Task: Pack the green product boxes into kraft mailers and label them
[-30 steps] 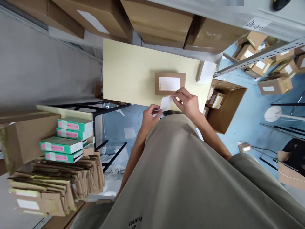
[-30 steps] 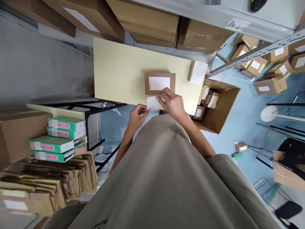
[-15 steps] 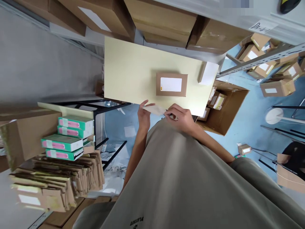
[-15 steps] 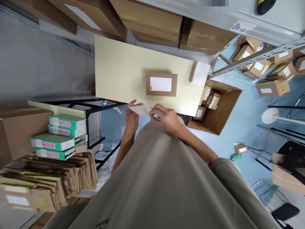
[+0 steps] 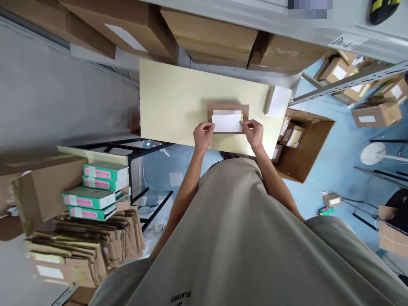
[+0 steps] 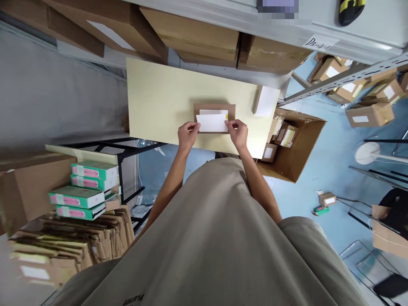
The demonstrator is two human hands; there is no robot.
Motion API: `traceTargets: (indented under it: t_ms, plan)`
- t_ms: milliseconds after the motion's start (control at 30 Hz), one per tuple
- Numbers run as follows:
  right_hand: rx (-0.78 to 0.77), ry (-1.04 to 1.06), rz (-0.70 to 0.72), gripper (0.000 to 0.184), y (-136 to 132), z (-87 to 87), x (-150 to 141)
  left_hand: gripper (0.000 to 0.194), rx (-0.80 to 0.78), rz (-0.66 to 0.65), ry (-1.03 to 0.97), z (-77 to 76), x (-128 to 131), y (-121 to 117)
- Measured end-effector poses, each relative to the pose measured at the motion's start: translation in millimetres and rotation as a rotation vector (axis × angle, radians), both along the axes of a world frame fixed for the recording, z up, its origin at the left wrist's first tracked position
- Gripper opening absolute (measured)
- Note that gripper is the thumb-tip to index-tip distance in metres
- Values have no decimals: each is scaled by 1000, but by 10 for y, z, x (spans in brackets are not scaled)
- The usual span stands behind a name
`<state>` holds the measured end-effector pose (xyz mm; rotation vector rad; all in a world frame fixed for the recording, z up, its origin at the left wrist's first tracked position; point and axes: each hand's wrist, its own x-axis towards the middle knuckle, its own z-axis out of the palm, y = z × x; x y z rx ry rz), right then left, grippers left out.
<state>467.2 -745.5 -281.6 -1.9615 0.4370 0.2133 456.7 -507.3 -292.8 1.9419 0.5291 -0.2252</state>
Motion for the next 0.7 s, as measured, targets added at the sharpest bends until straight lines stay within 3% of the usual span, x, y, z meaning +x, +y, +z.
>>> traceTargets:
  t_ms: [133, 300, 700]
  plan:
    - [-80, 64, -8, 53, -2, -152, 120, 15, 81, -44, 52, -110, 193, -66]
    - [-155, 76, 30, 52, 42, -235, 159, 17, 84, -33, 86, -163, 234, -55]
    - [-257, 185, 43, 45, 79, -325, 232, 21, 38, -26, 203, -249, 349, -12]
